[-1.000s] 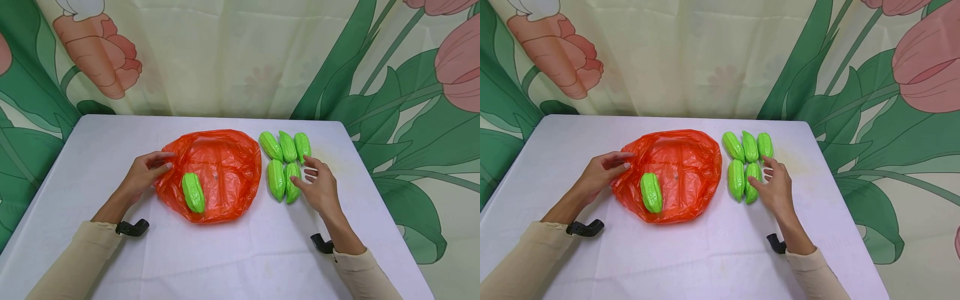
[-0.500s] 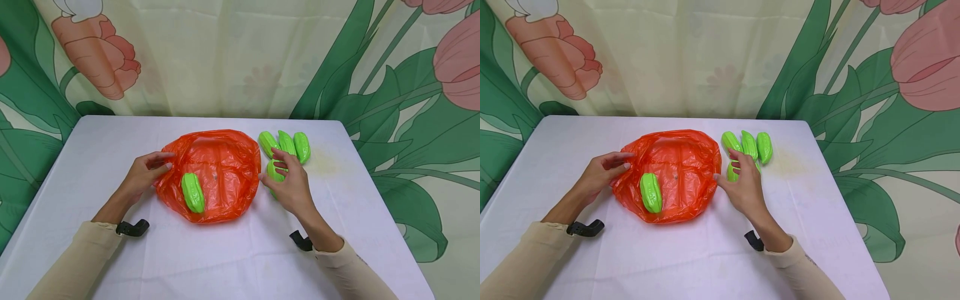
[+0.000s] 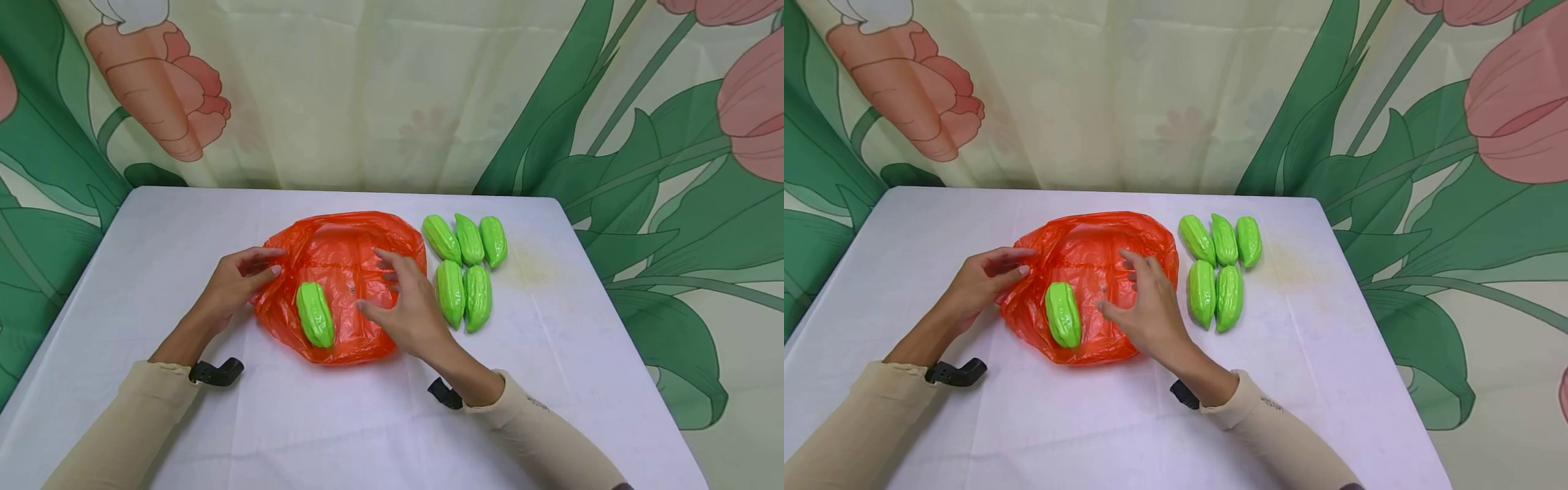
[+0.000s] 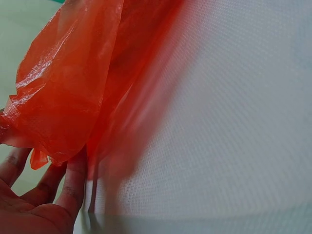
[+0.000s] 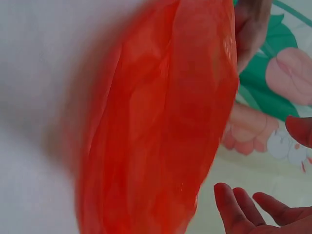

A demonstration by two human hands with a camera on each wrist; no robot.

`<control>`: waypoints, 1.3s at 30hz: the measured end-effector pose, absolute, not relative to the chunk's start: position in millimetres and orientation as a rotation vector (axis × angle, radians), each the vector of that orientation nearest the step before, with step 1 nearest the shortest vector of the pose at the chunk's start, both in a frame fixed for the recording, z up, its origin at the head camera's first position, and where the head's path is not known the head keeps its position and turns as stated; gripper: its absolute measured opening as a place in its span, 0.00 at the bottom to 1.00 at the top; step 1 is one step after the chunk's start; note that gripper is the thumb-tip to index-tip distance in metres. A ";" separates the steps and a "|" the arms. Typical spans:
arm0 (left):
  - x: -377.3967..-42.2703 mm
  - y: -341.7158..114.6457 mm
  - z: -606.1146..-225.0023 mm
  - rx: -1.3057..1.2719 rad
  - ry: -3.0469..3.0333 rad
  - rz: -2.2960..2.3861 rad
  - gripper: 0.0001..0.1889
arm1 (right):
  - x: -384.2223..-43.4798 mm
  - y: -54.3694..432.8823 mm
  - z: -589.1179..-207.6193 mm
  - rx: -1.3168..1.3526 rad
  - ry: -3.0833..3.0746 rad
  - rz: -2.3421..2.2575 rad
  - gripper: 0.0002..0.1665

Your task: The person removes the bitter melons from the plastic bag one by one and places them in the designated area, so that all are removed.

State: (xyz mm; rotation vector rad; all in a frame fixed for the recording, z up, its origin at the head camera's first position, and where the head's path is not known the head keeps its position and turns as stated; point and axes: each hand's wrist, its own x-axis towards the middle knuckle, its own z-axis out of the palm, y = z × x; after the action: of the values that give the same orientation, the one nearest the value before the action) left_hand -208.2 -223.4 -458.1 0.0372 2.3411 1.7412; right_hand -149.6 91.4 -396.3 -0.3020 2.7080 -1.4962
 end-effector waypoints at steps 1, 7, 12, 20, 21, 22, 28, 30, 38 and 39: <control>-208.3 -223.4 -457.8 0.036 2.339 1.744 0.27 | -149.1 86.6 -397.2 -0.317 2.702 -1.489 0.49; -208.4 -224.2 -457.1 0.035 2.340 1.749 0.26 | -146.8 60.5 -404.0 -0.374 2.654 -1.409 0.49; -207.9 -225.4 -457.6 0.035 2.350 1.742 0.26 | -147.2 43.3 -410.5 -0.388 2.616 -1.336 0.50; -207.8 -224.7 -457.6 0.044 2.353 1.732 0.26 | -151.1 26.9 -423.9 -0.427 2.616 -1.223 0.50; -207.8 -224.5 -457.5 0.046 2.353 1.732 0.26 | -151.4 25.8 -425.0 -0.431 2.616 -1.216 0.50; -207.7 -224.3 -457.3 0.045 2.354 1.732 0.26 | -151.7 24.9 -426.0 -0.435 2.620 -1.205 0.50; -206.9 -223.8 -457.3 0.038 2.350 1.731 0.26 | -152.2 20.9 -430.3 -0.409 2.614 -1.155 0.48; -206.6 -224.0 -457.5 0.033 2.347 1.732 0.26 | -152.2 20.0 -432.0 -0.409 2.611 -1.140 0.47; -206.5 -223.8 -459.1 0.033 2.353 1.736 0.26 | -152.7 20.5 -437.1 -0.429 2.627 -1.097 0.46; -206.6 -223.9 -459.5 0.034 2.355 1.735 0.26 | -153.0 20.9 -437.4 -0.429 2.625 -1.096 0.46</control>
State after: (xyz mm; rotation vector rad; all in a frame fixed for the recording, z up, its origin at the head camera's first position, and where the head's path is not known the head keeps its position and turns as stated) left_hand -206.6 -223.9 -459.5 0.0340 2.3547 1.7354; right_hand -153.0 20.9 -437.4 -0.4294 2.6246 -1.0964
